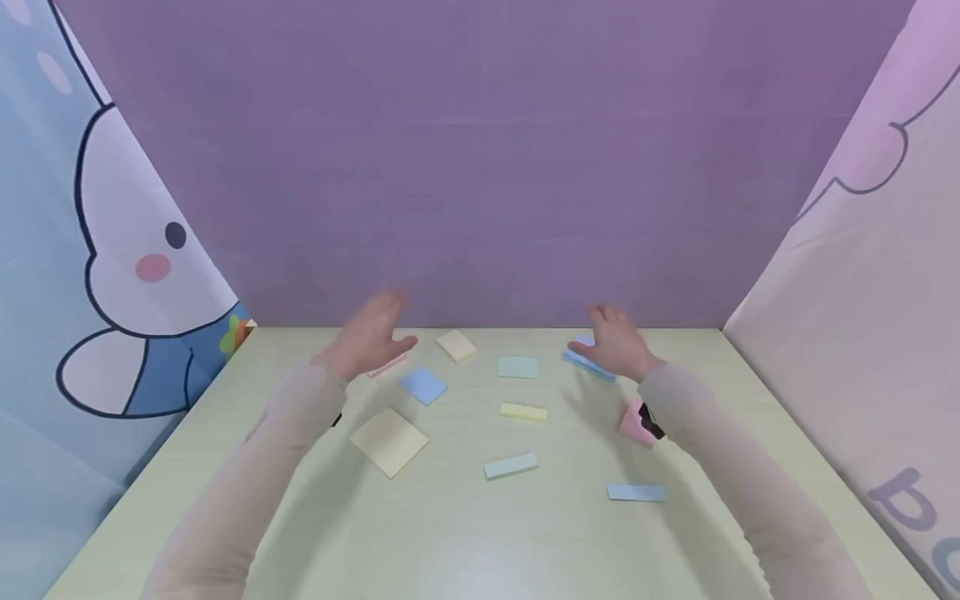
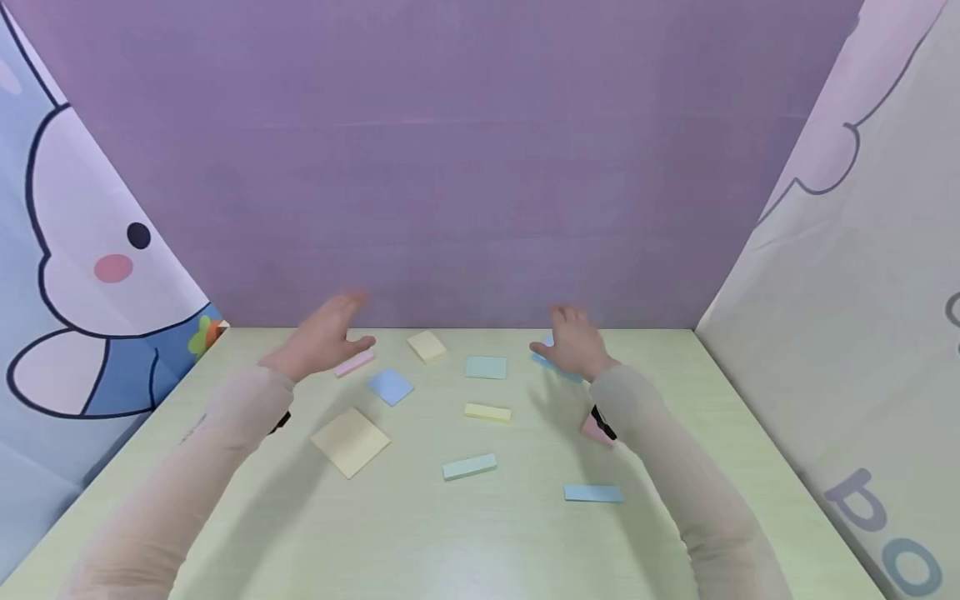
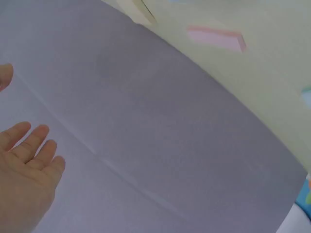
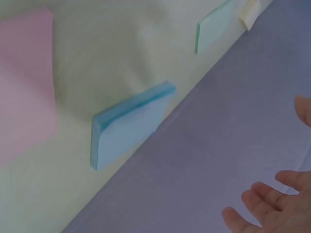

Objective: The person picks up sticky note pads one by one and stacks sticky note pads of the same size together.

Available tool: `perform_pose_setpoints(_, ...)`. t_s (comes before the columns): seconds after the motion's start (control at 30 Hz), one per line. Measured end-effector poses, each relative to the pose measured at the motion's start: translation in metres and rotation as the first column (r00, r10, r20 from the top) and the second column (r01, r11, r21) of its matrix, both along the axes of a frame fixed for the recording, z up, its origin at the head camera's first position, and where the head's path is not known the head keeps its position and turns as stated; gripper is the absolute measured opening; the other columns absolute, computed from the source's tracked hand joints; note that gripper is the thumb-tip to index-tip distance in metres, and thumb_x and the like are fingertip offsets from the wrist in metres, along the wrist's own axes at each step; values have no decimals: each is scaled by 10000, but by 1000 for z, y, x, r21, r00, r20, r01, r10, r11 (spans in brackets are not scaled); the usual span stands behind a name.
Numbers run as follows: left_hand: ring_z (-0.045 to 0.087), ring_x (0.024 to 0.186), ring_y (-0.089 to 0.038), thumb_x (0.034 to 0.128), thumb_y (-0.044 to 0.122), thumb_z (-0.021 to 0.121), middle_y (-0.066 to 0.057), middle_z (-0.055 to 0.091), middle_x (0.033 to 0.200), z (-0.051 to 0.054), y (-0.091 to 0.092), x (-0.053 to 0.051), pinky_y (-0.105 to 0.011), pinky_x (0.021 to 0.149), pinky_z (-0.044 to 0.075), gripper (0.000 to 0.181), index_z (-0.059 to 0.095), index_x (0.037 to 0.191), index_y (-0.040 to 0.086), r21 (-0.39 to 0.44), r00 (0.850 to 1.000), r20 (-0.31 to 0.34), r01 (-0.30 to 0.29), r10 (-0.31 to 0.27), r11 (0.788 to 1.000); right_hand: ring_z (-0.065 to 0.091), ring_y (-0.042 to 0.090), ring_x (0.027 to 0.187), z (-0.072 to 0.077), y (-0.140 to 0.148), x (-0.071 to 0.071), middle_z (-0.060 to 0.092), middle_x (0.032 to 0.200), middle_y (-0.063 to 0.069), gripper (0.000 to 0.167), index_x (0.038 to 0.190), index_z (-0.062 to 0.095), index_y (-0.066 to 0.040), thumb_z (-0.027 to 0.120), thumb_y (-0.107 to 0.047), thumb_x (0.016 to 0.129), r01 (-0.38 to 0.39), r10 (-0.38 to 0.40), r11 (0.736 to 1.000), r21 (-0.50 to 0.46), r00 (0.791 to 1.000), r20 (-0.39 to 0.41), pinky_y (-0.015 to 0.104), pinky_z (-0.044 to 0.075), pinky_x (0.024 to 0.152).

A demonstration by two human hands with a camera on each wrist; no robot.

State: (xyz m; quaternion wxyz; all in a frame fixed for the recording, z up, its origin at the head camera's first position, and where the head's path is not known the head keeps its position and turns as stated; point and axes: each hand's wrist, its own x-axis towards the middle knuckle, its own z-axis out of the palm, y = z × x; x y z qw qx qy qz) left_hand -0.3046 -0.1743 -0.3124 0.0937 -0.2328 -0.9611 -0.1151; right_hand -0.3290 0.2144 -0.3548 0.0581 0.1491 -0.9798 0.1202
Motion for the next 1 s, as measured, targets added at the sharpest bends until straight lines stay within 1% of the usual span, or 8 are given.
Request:
perform_pose_setpoints(0.17,366,1274,-377,867,237,609,-220,441,1351,-16,5,14,-497,1041,299,555,429,1311,-44,142,997,32,61,-66,988,410,401,1194,-7,-3,15,439,1284,252,635,1307,408,57,607,-346,859,-38,38,998,-59,999,10,536,403,920)
perform_pose_setpoints(0.3,474,1204,-313,860,187,623,-130,542,1273,-34,10,23,-460,982,386,429,528,1246,27,256,990,65,105,-126,961,488,362,1123,-14,-3,26,535,1178,196,518,1229,492,40,618,-295,855,-80,81,991,-109,997,6,499,421,904)
perform_pose_setpoints(0.37,517,1161,-294,859,170,624,-110,579,1231,-44,13,28,-452,954,414,384,560,1214,37,279,986,61,134,-157,951,519,349,1083,-19,-3,30,562,1138,183,490,1204,512,40,627,-279,850,-101,102,989,-111,995,1,482,433,890)
perform_pose_setpoints(0.43,560,1110,-270,854,151,628,-101,614,1181,-53,18,32,-445,949,419,341,592,1173,35,290,981,39,171,-190,942,556,322,1008,-24,-2,33,581,1099,177,467,1185,521,40,641,-253,842,-126,127,985,-121,992,-2,457,454,853)
perform_pose_setpoints(0.6,613,1019,-226,839,131,642,-76,663,1086,-75,28,41,-386,889,468,280,640,1105,47,281,969,10,233,-246,931,555,302,987,-39,-5,40,595,1065,162,419,1153,541,25,663,-208,827,-170,179,968,-185,983,34,419,461,847)
perform_pose_setpoints(0.8,614,996,-206,845,135,636,-48,664,1079,-94,42,48,-364,834,496,278,638,1112,57,287,954,82,255,-289,924,543,252,968,-55,-7,46,598,1060,135,383,1140,567,21,670,-167,823,-172,200,959,-225,974,108,394,453,847)
perform_pose_setpoints(0.87,615,989,-202,844,129,638,-52,663,1076,-98,47,47,-364,835,496,283,635,1114,44,296,948,103,259,-300,919,551,234,939,-59,-8,46,605,1035,126,369,1127,578,24,673,-155,819,-195,219,959,-207,971,101,382,460,827)
perform_pose_setpoints(1.0,612,998,-202,845,136,639,-64,655,1094,-104,58,40,-351,850,488,311,620,1135,23,273,941,143,261,-308,926,566,235,902,-61,-14,45,611,1005,132,358,1110,583,48,673,-128,812,-254,275,950,-180,956,103,369,470,802)
